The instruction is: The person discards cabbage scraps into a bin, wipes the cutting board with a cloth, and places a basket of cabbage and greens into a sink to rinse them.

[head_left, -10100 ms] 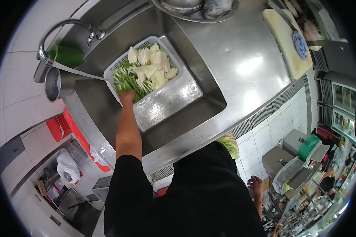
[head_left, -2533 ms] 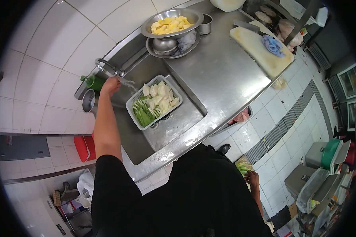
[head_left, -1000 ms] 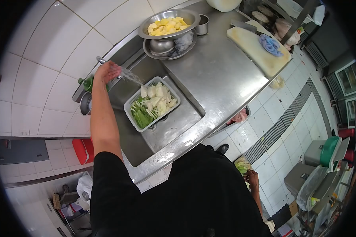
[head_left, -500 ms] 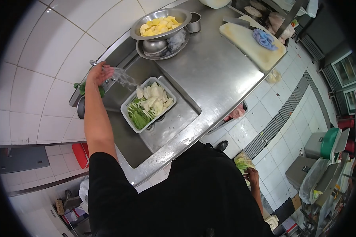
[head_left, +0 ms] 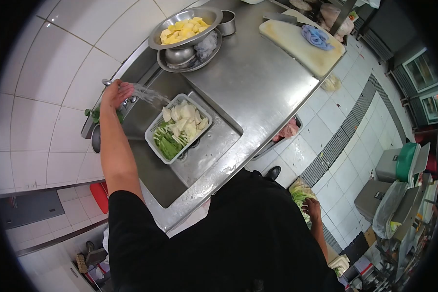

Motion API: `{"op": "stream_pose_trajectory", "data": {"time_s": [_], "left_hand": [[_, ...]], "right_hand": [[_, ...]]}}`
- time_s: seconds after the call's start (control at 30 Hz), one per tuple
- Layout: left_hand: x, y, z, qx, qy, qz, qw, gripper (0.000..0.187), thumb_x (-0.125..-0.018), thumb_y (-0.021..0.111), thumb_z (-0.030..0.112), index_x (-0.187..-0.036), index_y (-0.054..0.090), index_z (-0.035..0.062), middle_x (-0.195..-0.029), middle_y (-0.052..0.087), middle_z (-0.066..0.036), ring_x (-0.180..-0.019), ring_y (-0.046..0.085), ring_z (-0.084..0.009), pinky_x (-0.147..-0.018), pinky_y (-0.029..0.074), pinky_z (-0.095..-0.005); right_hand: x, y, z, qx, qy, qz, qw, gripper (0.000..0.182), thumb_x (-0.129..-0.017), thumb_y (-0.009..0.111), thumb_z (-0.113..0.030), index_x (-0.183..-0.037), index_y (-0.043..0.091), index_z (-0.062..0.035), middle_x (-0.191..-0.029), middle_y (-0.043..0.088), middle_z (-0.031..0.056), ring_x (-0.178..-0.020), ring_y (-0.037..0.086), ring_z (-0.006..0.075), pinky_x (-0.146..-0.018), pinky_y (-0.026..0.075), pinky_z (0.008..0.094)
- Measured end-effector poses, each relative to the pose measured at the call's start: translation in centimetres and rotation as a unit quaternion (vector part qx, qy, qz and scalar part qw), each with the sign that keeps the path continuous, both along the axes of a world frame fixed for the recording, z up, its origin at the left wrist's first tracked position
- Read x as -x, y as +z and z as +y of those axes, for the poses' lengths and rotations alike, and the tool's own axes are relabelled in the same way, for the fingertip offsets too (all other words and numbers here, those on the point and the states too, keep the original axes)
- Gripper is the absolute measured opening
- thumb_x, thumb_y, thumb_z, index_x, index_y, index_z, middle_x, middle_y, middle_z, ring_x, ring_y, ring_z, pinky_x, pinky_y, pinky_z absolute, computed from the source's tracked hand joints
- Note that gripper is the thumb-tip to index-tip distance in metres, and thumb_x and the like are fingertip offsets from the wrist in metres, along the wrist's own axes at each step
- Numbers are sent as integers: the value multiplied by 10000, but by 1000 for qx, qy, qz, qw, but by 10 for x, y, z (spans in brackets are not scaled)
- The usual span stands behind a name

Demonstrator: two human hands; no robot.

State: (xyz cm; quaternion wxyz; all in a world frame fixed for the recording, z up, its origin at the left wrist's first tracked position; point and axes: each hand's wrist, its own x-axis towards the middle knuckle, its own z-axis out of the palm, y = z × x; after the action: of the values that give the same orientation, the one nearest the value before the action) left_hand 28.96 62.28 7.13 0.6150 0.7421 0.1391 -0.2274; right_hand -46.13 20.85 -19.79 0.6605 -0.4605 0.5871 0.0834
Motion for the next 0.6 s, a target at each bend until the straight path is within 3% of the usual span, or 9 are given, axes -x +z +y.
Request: {"op": "stream_pose_trajectory", "data": {"time_s": [0.6], "left_hand": [[-5, -2, 4, -13, -2, 0, 1000, 275, -888, 429, 203, -969, 534, -37, -929, 654, -192, -782, 664, -250, -719, 574, -337]], "right_hand": [[-3, 2, 5, 7, -10, 2, 1000, 215, -899, 520, -194, -983, 560, -1, -756, 578, 59, -583, 566, 135, -484, 439, 244]]}}
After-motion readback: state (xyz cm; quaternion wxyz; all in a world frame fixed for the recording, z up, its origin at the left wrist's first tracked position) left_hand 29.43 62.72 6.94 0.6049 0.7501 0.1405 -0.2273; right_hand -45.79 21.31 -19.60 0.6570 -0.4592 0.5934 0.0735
